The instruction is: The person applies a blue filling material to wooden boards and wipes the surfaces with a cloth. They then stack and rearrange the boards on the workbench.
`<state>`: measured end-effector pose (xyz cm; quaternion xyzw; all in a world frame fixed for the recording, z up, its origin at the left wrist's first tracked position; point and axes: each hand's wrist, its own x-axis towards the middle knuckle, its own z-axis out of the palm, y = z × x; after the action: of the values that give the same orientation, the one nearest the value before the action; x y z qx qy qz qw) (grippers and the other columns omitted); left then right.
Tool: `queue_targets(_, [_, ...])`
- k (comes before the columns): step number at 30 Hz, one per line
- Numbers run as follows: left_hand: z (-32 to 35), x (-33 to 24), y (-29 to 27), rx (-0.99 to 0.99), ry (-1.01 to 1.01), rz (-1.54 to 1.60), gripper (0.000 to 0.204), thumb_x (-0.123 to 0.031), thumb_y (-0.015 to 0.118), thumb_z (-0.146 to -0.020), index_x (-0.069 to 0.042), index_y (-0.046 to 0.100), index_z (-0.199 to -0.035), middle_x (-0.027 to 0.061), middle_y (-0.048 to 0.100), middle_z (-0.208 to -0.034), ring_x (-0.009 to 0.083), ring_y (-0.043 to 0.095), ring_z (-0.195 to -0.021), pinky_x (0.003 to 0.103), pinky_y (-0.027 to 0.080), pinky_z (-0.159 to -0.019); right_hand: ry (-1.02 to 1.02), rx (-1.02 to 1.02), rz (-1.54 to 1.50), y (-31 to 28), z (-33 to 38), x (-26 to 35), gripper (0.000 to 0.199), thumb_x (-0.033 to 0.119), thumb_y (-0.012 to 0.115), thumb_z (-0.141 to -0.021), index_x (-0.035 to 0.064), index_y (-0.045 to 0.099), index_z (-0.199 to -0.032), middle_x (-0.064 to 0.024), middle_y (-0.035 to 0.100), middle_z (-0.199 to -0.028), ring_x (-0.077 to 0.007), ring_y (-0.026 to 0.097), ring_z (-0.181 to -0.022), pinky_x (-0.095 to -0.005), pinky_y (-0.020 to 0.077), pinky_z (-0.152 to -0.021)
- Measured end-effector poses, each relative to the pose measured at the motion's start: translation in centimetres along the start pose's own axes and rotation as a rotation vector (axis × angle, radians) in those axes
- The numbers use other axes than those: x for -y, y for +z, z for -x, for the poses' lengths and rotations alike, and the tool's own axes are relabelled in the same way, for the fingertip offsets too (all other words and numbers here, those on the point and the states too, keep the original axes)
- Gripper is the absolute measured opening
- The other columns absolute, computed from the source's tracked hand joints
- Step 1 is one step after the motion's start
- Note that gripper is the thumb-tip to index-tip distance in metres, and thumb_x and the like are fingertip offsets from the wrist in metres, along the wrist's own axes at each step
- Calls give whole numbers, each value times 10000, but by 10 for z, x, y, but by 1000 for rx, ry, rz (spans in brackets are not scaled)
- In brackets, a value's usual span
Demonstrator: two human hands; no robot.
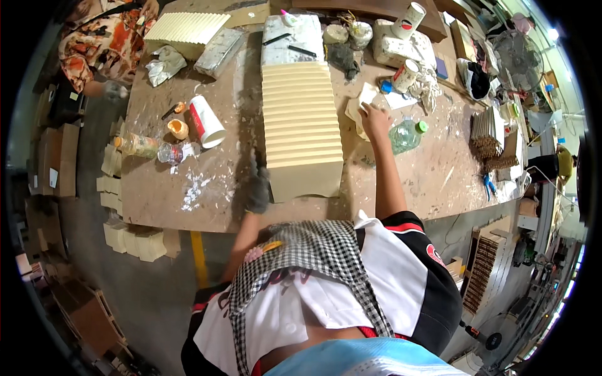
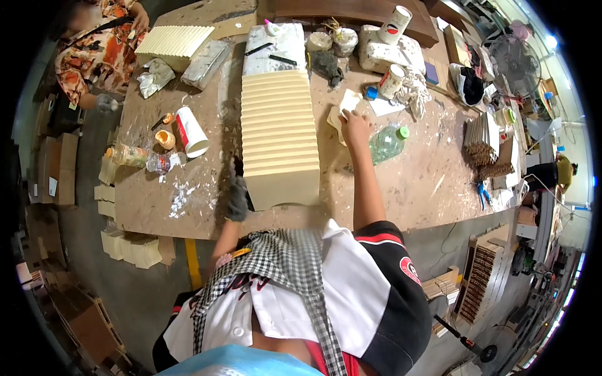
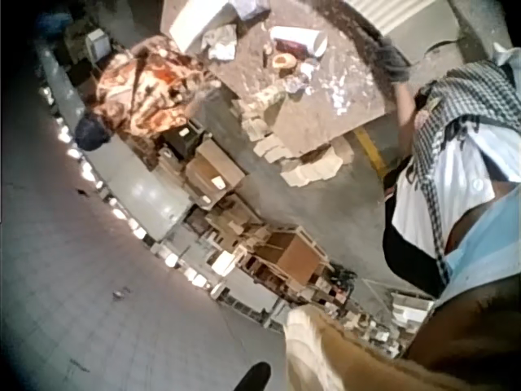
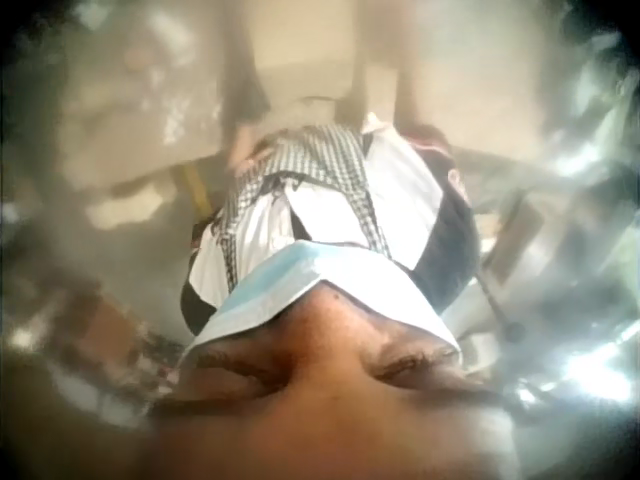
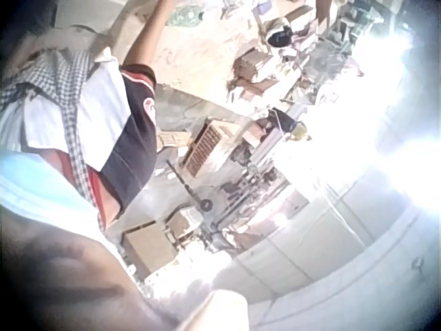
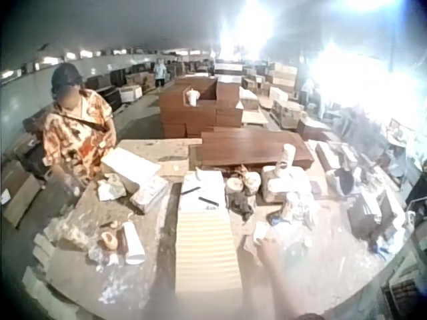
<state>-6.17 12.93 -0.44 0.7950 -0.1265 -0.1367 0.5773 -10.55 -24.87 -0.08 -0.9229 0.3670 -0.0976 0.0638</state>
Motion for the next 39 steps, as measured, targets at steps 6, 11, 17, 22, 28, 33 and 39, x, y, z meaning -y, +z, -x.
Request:
queue_targets(6, [-107, -14, 5, 92, 51, 653, 739, -388, 507, -1025, -30, 171, -1577, 147, 227, -1612, 268, 290, -1447, 401, 236, -1196, -38, 77, -889, -7, -43, 31, 294, 268, 563, -1016, 161, 684, -1263, -81, 690, -1240, -242, 606, -1168, -324, 453, -982])
queue_targets(11, [-197, -9, 15, 137, -122, 118, 882, -526, 570, -966, -13, 188, -1574, 194, 255, -1614, 303, 286, -1476, 417, 250, -1194, 221, 599, -1484, -18, -42, 101, 705, 524, 506, -1004, 41, 385, -1504, -132, 481, -1460, -261, 482, -1281, -340, 397, -1045])
queue_targets(17, [-208, -18, 51, 54, -146, -135, 715, -465, 662, -909, -6, 482, -1426, 183, 573, -1347, 296, 534, -1206, 390, 418, -1024, 412, 677, -1430, 12, -53, 80, 847, 688, 483, -938, 88, 368, -1525, -161, 448, -1471, -323, 464, -1265, -435, 384, -1047])
queue_targets(22, [-197, -31, 26, 210, -343, 156, 686, -410, 648, -943, 34, 459, -1431, 132, 563, -1361, 231, 524, -1183, 349, 414, -1012, 320, 753, -1381, -8, -55, 97, 758, 685, 452, -959, 60, 486, -1386, -101, 584, -1163, -228, 549, -967, -393, 485, -859])
queue_targets(28, [-179, -1, 11, 33, -144, 107, 626, -360, 582, -998, 59, 444, -1441, 119, 565, -1357, 230, 521, -1222, 304, 422, -1020, 17, -221, -24, 35, -152, 21, 171, 122, 545, -876, 34, 653, -976, -171, 677, -1029, -369, 647, -991, -485, 516, -786])
queue_targets(33, [-55, -20, -13, -117, 30, 370, 463, -197, 491, -1056, 22, 439, -1459, 94, 567, -1370, 160, 533, -1195, 314, 445, -1036, 132, 36, 219, 82, -169, -54, 309, 259, 596, -849, 86, 733, -1064, -156, 687, -1149, -355, 657, -1037, -460, 513, -860])
queue_targets(39, [57, -31, -38, -194, 68, 109, 366, -91, 582, -1006, 16, 566, -1356, 75, 626, -1303, 145, 588, -1124, 292, 494, -951, 135, -277, -181, 64, -157, -120, 627, 286, 833, -746, 48, 610, -1282, -210, 668, -1174, -343, 664, -1031, -418, 522, -880])
